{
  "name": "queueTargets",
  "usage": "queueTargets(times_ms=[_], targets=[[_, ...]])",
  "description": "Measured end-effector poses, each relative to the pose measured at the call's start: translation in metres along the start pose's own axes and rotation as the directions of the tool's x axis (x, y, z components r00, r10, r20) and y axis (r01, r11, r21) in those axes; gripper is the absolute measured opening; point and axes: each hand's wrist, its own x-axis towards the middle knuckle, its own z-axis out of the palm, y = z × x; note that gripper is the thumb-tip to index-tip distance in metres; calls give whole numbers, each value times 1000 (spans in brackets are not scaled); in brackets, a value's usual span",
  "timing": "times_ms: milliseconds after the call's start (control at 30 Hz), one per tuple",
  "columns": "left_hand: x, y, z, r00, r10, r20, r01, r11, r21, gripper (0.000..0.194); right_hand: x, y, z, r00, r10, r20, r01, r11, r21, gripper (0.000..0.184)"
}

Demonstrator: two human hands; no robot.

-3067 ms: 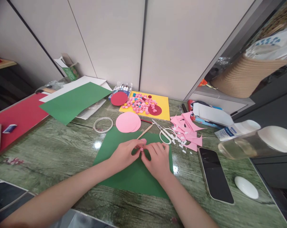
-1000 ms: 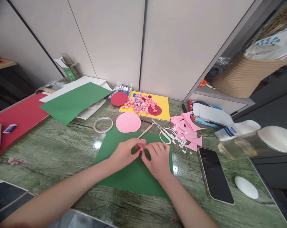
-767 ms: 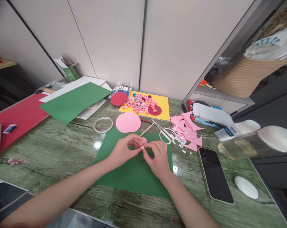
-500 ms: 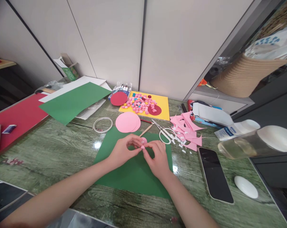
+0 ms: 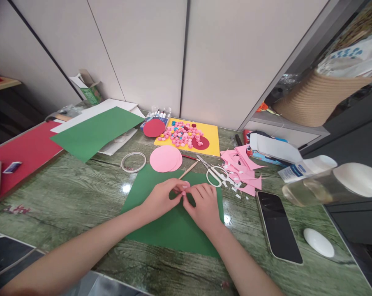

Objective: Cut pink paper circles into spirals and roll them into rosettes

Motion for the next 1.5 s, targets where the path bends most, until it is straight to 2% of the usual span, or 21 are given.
queueTargets(times_ms=[167,300,400,600,800,900,1100,1233,1367,1500], targets=[[3,6,-2,997,-76,-33,63,955,-291,28,-1,1,-1,996,64,-65,-58,994,88,4],[4,5,-2,994,-102,-36,81,922,-378,25,-3,2,-2,994,73,-85,-62,989,131,4],[4,5,-2,995,-87,-43,69,944,-324,24,-2,1,-2,996,71,-62,-62,989,138,4],[2,1,-2,999,-14,-32,11,996,-85,31,0,-1,-2,997,75,0,-75,995,67,4],[-1,-4,0,999,53,-3,-52,989,141,30,0,-1,-1,999,23,-33,-23,1000,14,4],[0,-2,-1,998,58,-14,-56,994,97,29,0,0,-1,997,3,-72,-1,999,35,3],[3,6,-5,999,-21,-39,12,977,-214,31,-1,2,-1,992,54,-116,-41,993,113,5],[3,8,-4,997,-67,-35,51,942,-331,28,-2,3,-1,990,78,-113,-58,984,170,5],[4,6,-2,996,-84,-43,65,943,-325,25,-2,3,0,992,102,-78,-87,980,181,5],[3,1,-1,999,-38,-29,33,987,-157,28,-1,2,0,995,98,7,-98,990,98,4]])
